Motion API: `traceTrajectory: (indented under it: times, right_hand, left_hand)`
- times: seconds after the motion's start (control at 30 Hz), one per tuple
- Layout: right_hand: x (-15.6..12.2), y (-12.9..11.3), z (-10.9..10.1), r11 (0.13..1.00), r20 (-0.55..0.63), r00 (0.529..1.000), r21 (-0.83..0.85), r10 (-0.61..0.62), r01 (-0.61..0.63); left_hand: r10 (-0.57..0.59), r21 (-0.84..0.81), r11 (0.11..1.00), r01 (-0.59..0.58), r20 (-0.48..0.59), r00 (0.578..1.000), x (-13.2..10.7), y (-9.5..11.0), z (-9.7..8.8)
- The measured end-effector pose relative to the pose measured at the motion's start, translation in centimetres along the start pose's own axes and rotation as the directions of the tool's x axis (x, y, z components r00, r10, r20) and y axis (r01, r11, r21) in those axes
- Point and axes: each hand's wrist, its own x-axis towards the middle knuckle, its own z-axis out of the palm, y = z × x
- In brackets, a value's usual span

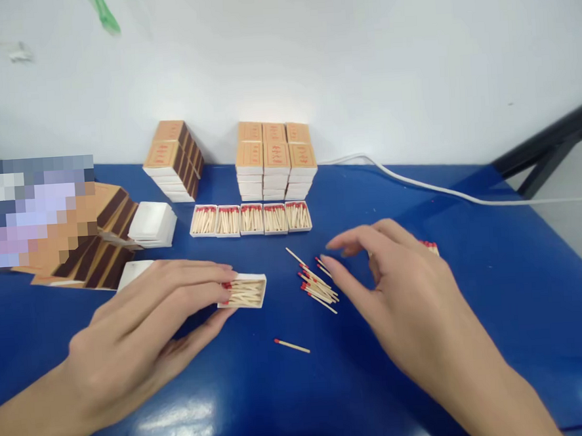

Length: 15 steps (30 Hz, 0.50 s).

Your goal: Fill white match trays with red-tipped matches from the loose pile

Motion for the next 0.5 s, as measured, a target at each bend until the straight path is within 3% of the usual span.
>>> traceTrajectory:
  times: [0.17,0.27,0.4,0.5]
  right_hand:
    - [-1.3,0.0,0.3,0.999,0.128,0.991,-0.034,0.027,-0.022]
    - [-1.5,-0.4,0.5,1.0,0.12,0.993,-0.009,0.005,-0.004]
    - [0.0,-1.1,1.1,0.999,0.069,0.997,0.023,-0.039,0.038]
    - [1.9,-1.7,1.9,0.996,0.137,0.987,0.063,-0.078,0.07]
  left_hand:
    - [-0.03,0.003,1.0,0.03,0.04,0.999,-0.2,0.2,0.3]
    - [-0.048,-0.012,0.999,0.049,0.043,0.998,-0.4,0.2,0.5]
    - [-0.018,-0.019,1.0,0.019,0.043,0.999,-0.4,0.4,0.7]
    - [-0.016,-0.039,0.999,0.018,0.064,0.998,-0.2,0.7,0.8]
